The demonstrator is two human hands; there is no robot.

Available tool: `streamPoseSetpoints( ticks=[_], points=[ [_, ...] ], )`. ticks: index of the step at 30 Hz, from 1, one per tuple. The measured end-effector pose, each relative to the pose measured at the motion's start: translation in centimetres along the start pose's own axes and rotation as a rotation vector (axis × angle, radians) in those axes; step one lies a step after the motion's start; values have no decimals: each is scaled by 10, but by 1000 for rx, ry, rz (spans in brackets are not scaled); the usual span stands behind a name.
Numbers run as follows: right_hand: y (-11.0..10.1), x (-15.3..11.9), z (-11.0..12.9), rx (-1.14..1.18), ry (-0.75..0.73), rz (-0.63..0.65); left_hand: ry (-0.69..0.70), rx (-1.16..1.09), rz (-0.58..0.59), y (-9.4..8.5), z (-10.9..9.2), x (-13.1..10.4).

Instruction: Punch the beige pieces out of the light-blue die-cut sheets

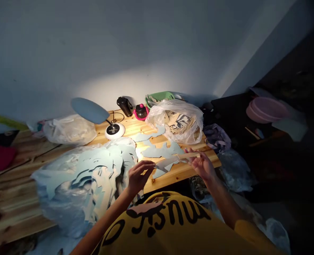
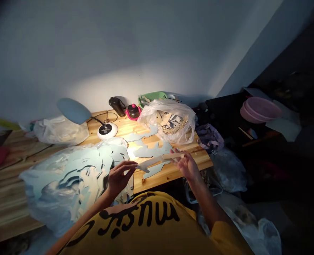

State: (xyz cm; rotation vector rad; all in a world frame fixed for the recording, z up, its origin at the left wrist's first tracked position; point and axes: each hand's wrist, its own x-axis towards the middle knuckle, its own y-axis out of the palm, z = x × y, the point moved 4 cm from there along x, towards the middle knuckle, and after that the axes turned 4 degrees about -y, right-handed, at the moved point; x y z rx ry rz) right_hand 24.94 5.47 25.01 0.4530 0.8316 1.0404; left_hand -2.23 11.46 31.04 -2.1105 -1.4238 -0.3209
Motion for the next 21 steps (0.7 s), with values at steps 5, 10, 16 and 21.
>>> streamPoseSetpoints(
  ticks=[5,10,16,21],
  points=[
    [-2,5,28,-385,-433,73,-190,-48,-75,-19,18,4],
    [-1,17,9,-1256,-470,527,-461,-126,-230,0,30,-5],
    [-34,23,-34,-1229,-307,558,-656,-114,-328,40,33,-15],
    [-67,21,-24,-980,-55,484,-775,-113,-416,64,33,-23]
  ],
)
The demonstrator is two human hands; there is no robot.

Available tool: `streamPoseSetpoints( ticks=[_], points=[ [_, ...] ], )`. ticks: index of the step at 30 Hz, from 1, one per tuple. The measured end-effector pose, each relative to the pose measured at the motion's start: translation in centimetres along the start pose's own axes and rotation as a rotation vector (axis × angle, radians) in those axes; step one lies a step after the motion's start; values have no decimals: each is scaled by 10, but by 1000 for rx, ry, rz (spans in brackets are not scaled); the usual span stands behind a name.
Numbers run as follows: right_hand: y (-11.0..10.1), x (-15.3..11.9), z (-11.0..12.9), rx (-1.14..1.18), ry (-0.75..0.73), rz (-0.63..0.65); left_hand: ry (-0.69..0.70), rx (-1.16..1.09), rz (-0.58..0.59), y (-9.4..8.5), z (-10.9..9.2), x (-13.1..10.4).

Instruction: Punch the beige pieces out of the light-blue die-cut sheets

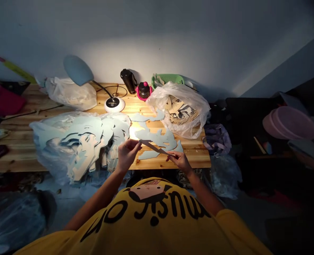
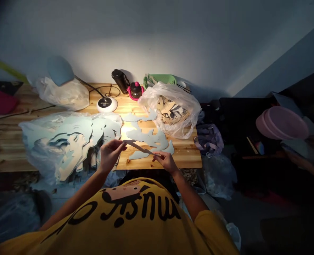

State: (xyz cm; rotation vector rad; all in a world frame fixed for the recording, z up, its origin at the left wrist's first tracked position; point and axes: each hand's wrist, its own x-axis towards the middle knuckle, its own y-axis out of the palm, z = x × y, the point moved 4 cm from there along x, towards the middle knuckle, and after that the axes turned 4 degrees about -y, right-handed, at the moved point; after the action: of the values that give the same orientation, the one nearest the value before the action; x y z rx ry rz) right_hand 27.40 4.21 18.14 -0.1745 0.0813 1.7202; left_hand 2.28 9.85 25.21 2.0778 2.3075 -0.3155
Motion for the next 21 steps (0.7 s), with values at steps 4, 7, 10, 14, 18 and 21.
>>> streamPoseSetpoints(
  ticks=[4,7,10,14,18,21],
  points=[
    [-22,-11,10,87,42,-11,-88,44,-129,12,8,-21],
    [-29,-14,14,102,83,21,-131,104,-230,14,19,-39],
    [-26,-14,11,101,140,205,-134,173,-327,7,37,-51],
    [-9,-11,13,63,148,472,-144,240,-417,-14,66,-57],
    [12,-3,23,-36,60,531,-177,462,-538,-32,76,-66],
    [25,0,29,-114,7,549,2,629,-667,-28,55,-89]
  ],
)
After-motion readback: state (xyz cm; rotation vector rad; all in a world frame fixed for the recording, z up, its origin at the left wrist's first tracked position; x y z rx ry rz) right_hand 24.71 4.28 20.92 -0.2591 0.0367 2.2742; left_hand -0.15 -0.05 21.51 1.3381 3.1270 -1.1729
